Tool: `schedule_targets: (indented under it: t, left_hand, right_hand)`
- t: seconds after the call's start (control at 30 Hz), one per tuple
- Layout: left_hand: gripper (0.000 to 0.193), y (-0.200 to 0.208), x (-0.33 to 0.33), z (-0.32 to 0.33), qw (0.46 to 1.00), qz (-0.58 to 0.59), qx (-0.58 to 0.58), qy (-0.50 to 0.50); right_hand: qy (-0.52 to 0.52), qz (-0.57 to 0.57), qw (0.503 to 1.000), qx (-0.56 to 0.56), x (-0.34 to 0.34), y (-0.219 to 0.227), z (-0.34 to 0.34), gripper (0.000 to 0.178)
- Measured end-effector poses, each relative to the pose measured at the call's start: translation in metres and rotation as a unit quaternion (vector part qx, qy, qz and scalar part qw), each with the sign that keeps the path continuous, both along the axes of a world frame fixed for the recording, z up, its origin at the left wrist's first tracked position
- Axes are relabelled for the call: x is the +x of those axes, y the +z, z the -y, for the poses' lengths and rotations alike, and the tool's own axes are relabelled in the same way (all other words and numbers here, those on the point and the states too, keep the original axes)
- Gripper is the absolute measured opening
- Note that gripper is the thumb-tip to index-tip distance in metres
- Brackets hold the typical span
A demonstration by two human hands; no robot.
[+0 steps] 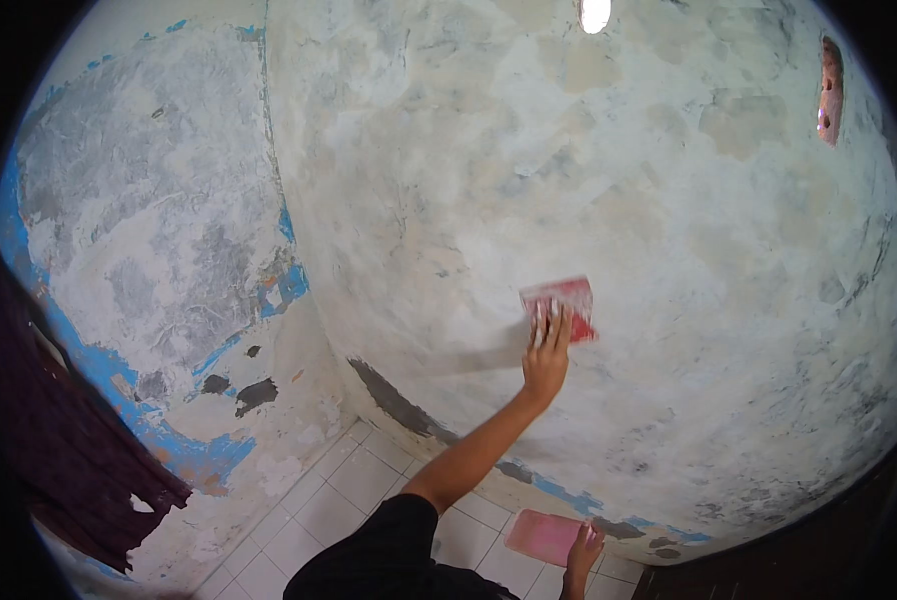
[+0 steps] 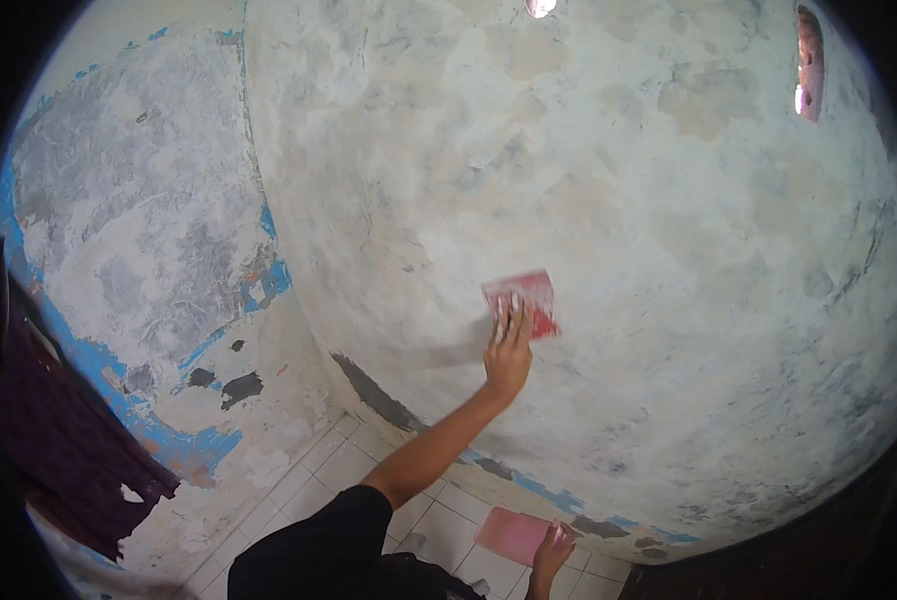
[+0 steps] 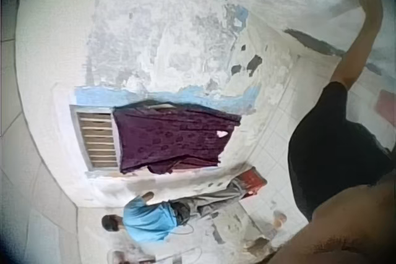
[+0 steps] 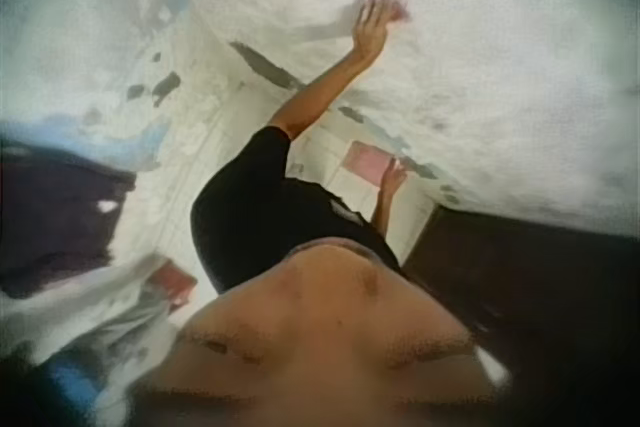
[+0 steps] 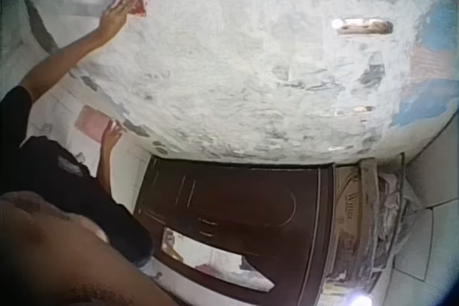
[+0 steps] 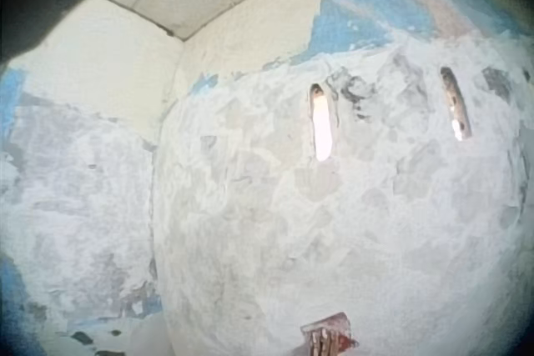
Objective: The person applies wall putty to a damaged wall using a putty knife, scraping the putty from a tray onto the wall.
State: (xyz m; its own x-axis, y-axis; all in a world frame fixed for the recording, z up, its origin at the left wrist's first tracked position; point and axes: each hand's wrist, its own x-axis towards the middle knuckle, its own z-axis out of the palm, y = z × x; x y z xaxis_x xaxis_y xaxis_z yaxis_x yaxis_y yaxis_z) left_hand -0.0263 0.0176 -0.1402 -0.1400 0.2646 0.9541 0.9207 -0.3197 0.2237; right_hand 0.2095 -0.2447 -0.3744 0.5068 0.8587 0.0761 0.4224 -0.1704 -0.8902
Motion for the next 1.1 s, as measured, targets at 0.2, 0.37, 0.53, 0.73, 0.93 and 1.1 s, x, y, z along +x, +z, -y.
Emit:
schedule_targets:
  t: [0.2,0.37,0.53,0.73,0.93,1.1]
  left_hand:
    - [0.06,-0.112,0.002,0.099,0.959,0.115,-0.179,-0.188]
    - [0.035,-0.142,-0.048,0.184,0.894,0.265,-0.288,-0.217]
    - [0.022,-0.152,-0.101,0.24,0.8,0.333,-0.398,-0.3]
    - [0.021,-0.123,-0.144,0.244,0.786,0.113,-0.496,-0.351]
    - [0.023,-0.114,-0.178,0.222,0.825,0.01,-0.478,-0.303]
    - [0.023,-0.115,-0.195,0.205,0.813,-0.08,-0.517,-0.254]
  right_hand:
    - [0.006,-0.097,0.995,0.007,-0.012,0.018,-0.005,0.041]
    - [0.024,-0.108,0.993,0.031,-0.031,0.011,-0.018,0.038]
    - [0.112,0.001,0.988,0.111,-0.079,0.039,-0.032,0.033]
    - [0.17,-0.071,0.978,0.1,-0.142,0.039,-0.05,0.03]
    - [0.222,-0.164,0.959,0.068,-0.203,0.059,-0.064,0.031]
    - [0.225,-0.151,0.957,0.103,-0.22,0.067,-0.071,0.032]
